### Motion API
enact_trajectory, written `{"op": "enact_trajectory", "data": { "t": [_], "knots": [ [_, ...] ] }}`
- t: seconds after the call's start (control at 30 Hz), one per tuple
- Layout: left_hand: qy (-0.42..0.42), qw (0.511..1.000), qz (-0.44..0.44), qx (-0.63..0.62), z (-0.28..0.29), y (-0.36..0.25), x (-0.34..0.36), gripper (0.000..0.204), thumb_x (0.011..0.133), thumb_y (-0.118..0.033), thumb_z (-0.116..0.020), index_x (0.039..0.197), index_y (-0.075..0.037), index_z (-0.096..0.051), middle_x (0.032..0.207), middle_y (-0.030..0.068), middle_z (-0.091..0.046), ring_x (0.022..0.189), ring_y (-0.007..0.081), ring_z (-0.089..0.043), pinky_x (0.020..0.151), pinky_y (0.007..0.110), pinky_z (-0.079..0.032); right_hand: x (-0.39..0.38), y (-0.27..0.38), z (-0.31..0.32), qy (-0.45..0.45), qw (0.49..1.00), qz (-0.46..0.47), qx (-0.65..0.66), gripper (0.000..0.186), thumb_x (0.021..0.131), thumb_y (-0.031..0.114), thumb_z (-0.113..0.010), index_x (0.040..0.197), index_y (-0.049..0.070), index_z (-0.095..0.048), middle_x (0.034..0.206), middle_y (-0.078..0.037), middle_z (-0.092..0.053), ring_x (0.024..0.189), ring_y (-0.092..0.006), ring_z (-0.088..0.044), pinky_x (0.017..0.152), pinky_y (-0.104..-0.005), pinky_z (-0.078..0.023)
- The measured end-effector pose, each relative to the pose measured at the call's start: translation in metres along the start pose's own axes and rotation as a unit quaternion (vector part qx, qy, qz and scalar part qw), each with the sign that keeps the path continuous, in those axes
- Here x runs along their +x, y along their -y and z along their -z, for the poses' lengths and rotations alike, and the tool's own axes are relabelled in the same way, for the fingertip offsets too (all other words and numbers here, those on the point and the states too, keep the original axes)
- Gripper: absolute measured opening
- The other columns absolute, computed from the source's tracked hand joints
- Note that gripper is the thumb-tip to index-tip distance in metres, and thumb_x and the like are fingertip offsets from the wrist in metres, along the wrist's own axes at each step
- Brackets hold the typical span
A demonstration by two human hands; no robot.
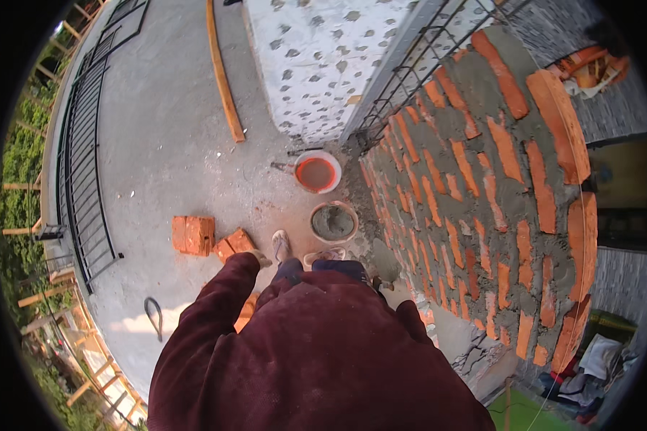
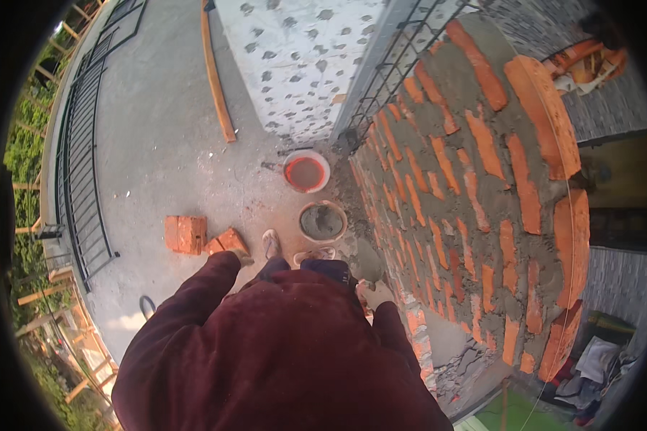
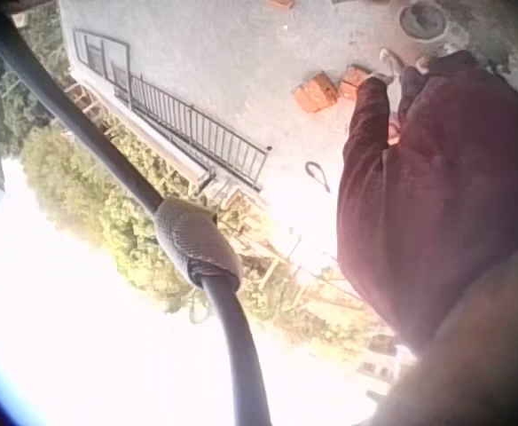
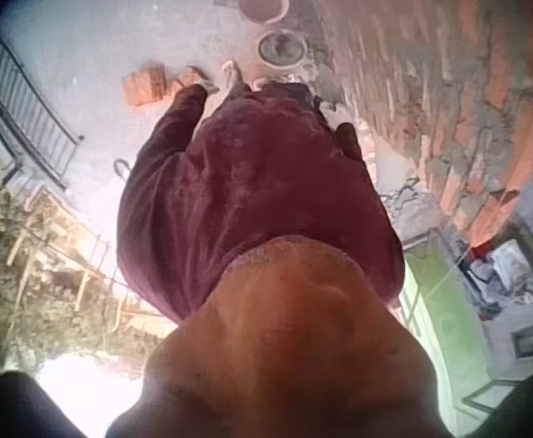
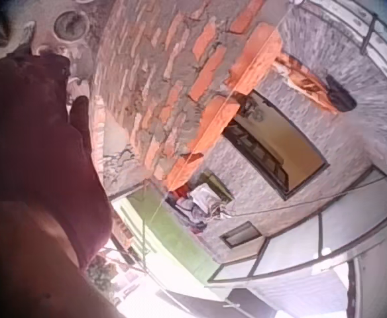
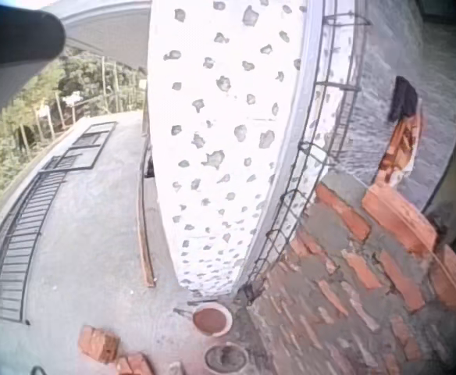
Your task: The person scoops mortar from a bucket with a trowel and spreads it on a partially built brick wall. They place bricks onto the mortar, tap them into alignment, and scrape off excess mortar. The process repeats as the wall height increases.
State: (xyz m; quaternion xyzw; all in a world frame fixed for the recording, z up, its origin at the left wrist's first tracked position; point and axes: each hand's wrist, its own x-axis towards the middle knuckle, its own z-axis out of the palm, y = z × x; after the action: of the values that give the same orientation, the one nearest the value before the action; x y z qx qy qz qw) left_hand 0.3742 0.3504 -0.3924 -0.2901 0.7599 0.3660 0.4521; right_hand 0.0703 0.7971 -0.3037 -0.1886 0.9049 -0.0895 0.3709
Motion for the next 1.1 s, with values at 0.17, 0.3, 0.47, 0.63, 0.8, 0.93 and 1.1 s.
{"op": "enact_trajectory", "data": {
  "t": [0.17,0.3,0.47,0.63,0.8,0.93,1.1],
  "knots": [
    [-0.006,0.967,0.064,-0.246,-0.099,0.048,-0.016,0.048,0.095,-0.041,-0.064,0.126,-0.006,-0.073,0.126,0.0189,-0.072,0.115,0.0312,-0.07,0.102,0.044,-0.05,-0.012,0.077,-0.005,0.052,0.99,-0.079,0.107,0.039,0.083,0.028,-0.072,0.096,-0.006,-0.06,0.087,-0.014,-0.065,0.085,-0.0221,-0.066,0.077,-0.0393,-0.052],
    [-0.138,0.88,0.048,-0.452,-0.203,0.048,-0.062,0.043,0.096,-0.04,-0.062,0.123,-0.009,-0.075,0.125,0.0164,-0.073,0.117,0.0301,-0.068,0.104,0.04,-0.049,0.006,0.129,0.004,0.145,0.989,-0.021,-0.021,0.044,0.083,0.03,-0.074,0.104,-0.007,-0.062,0.095,-0.013,-0.064,0.087,-0.0193,-0.063,0.079,-0.0377,-0.051],
    [-0.208,0.748,0.124,-0.618,-0.306,-0.001,-0.077,0.042,0.099,-0.04,-0.057,0.127,-0.012,-0.073,0.128,0.0149,-0.071,0.124,0.0292,-0.064,0.107,0.04,-0.046,0.077,0.1,-0.016,0.216,0.972,0.088,0.024,0.03,0.084,0.02,-0.075,0.099,-0.002,-0.062,0.087,-0.008,-0.063,0.079,-0.0226,-0.063,0.071,-0.0378,-0.048],
    [-0.255,0.599,0.117,-0.75,-0.418,-0.067,-0.053,0.043,0.099,-0.038,-0.058,0.131,-0.012,-0.071,0.129,0.0143,-0.071,0.127,0.0303,-0.063,0.109,0.039,-0.046,0.093,0.155,-0.046,0.262,0.954,0.111,-0.091,0.019,0.086,0.014,-0.07,0.093,0.004,-0.056,0.075,-0.003,-0.057,0.062,-0.0145,-0.056,0.057,-0.0307,-0.045],
    [-0.226,0.506,0.187,-0.811,-0.45,-0.134,-0.075,0.043,0.098,-0.036,-0.059,0.134,-0.014,-0.069,0.129,0.0137,-0.072,0.126,0.0289,-0.064,0.109,0.038,-0.046,0.099,0.181,-0.066,0.353,0.907,0.142,-0.181,0.022,0.09,0.013,-0.067,0.106,0.003,-0.055,0.077,-0.007,-0.058,0.057,-0.0158,-0.059,0.047,-0.033,-0.047],
    [-0.187,0.458,0.248,-0.833,-0.487,-0.164,-0.103,0.044,0.096,-0.034,-0.06,0.136,-0.016,-0.068,0.128,0.0132,-0.072,0.125,0.0278,-0.065,0.11,0.038,-0.046,0.057,0.222,-0.092,0.362,0.884,0.176,-0.239,0.024,0.089,0.007,-0.066,0.108,0.003,-0.052,0.08,-0.008,-0.059,0.056,-0.0197,-0.06,0.044,-0.0363,-0.05],
    [-0.141,0.478,0.264,-0.826,-0.573,-0.181,-0.157,0.04,0.097,-0.027,-0.066,0.131,-0.006,-0.071,0.118,0.0114,-0.077,0.109,0.0209,-0.071,0.098,0.032,-0.052,-0.011,0.247,-0.139,0.346,0.927,0.089,-0.11,0.027,0.085,-0.002,-0.063,0.108,0.003,-0.051,0.082,-0.009,-0.058,0.058,-0.023,-0.06,0.047,-0.0387,-0.054]
  ]
}}
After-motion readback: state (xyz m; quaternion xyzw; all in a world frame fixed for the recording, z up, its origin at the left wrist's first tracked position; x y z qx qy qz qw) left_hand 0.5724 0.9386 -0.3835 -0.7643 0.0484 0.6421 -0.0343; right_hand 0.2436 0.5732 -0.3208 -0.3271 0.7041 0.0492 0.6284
